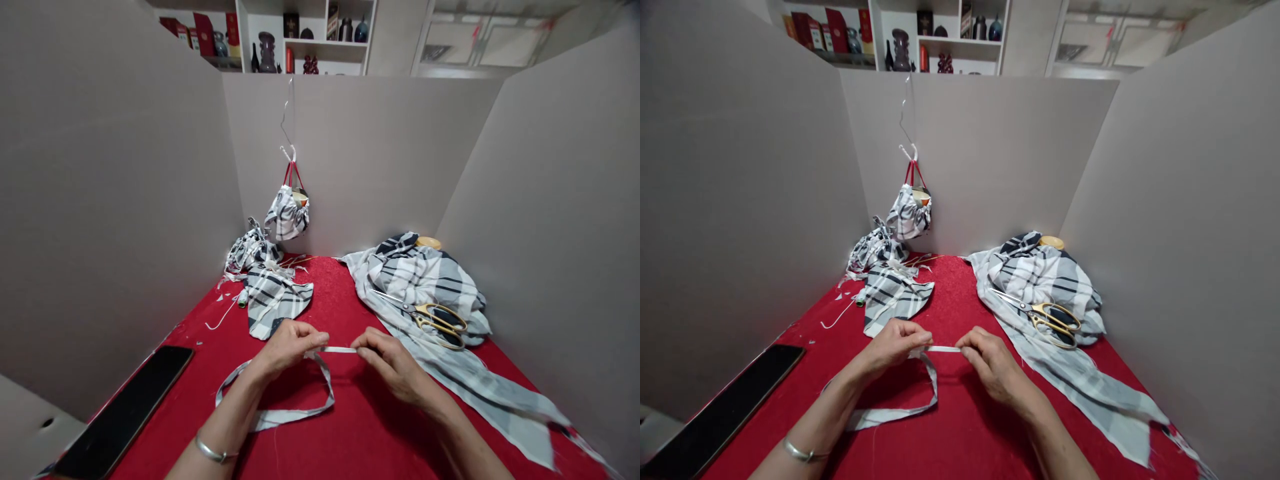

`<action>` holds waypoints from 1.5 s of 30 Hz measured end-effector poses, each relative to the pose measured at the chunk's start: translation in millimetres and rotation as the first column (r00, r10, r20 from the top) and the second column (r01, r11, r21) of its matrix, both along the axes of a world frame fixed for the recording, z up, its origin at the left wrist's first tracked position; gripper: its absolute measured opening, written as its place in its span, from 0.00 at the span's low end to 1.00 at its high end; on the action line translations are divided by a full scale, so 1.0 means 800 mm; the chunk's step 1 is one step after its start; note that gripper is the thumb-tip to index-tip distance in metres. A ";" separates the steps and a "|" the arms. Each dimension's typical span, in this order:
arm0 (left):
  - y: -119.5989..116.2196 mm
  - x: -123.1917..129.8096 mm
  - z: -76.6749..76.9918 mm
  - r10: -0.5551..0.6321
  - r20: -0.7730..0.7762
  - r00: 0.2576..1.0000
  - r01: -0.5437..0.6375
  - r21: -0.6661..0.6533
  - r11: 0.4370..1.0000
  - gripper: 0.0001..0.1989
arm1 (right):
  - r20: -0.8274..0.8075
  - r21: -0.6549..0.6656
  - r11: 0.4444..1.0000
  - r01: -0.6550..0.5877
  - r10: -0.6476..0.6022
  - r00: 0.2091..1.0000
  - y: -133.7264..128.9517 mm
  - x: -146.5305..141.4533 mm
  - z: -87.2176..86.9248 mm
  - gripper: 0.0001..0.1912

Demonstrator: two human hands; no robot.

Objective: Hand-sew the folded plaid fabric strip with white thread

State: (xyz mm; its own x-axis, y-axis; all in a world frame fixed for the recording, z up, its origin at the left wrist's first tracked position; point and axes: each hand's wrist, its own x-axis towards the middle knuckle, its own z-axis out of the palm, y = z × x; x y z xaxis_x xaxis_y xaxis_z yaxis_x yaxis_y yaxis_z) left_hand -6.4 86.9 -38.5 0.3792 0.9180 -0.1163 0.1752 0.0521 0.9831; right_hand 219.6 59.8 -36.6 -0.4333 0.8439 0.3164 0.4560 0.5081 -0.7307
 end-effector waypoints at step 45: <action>-0.010 0.018 -0.009 0.047 -0.380 0.924 0.126 0.417 0.900 0.13 | 0.047 -0.120 0.990 -0.077 0.083 0.995 -0.001 -0.002 -0.009 0.10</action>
